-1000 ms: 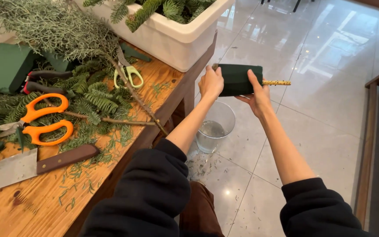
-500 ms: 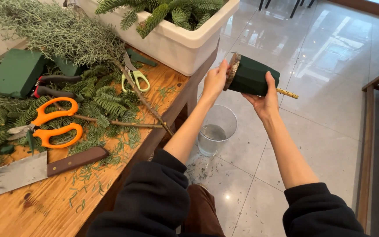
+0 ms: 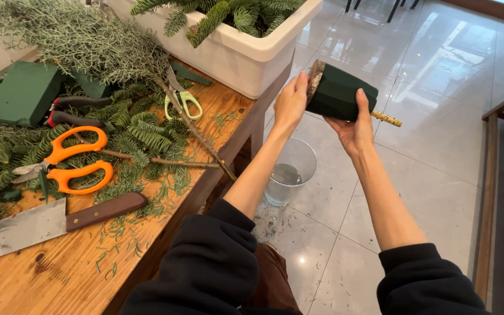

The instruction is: The person prepares a floral arrangement base by soaking floral foam in water, mounting it onto a wooden stand with a stick, and then trimming evergreen branches using scissors.

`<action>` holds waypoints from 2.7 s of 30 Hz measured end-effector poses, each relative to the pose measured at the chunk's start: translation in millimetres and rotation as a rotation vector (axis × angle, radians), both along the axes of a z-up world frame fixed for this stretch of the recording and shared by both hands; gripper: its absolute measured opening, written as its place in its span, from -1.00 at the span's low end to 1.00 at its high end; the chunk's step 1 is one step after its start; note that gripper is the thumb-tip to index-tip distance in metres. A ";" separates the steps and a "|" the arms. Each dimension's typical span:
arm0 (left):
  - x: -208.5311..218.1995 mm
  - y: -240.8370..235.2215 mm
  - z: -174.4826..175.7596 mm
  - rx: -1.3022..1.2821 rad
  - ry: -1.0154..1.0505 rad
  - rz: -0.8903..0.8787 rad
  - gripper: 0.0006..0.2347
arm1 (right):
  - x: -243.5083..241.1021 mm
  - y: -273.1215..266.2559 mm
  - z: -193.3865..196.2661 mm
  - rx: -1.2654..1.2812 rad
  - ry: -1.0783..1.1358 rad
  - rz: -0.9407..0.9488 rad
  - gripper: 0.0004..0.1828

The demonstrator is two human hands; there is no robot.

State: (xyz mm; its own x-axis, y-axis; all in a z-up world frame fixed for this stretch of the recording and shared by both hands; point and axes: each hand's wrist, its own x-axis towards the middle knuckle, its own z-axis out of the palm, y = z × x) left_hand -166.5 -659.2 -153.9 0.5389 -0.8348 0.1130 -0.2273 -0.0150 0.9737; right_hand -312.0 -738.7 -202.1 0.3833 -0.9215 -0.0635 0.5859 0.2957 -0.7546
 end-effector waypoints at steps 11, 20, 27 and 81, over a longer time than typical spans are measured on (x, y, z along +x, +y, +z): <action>-1.6 -1.3 3.4 0.002 -0.051 -0.007 -0.49 | -4.5 -0.8 -0.2 -0.020 -0.034 -0.009 0.05; -1.1 -17.0 -5.3 0.016 -0.115 -0.029 -0.49 | -5.2 9.9 6.9 0.033 -0.084 -0.005 0.20; -5.4 -13.5 1.5 0.025 -0.122 -0.046 -0.47 | -8.8 2.8 2.5 0.037 -0.096 -0.004 0.17; -11.4 87.0 -96.0 0.154 0.522 0.141 -0.69 | 7.4 25.2 128.3 -0.986 0.897 -0.207 -0.79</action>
State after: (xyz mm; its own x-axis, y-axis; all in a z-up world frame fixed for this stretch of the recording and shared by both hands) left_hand -177.9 -572.2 -250.0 0.5983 -0.7362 -0.3164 0.2990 -0.1612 0.9405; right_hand -304.5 -713.5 -73.8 0.4086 -0.7636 0.5000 -0.2501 -0.6205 -0.7433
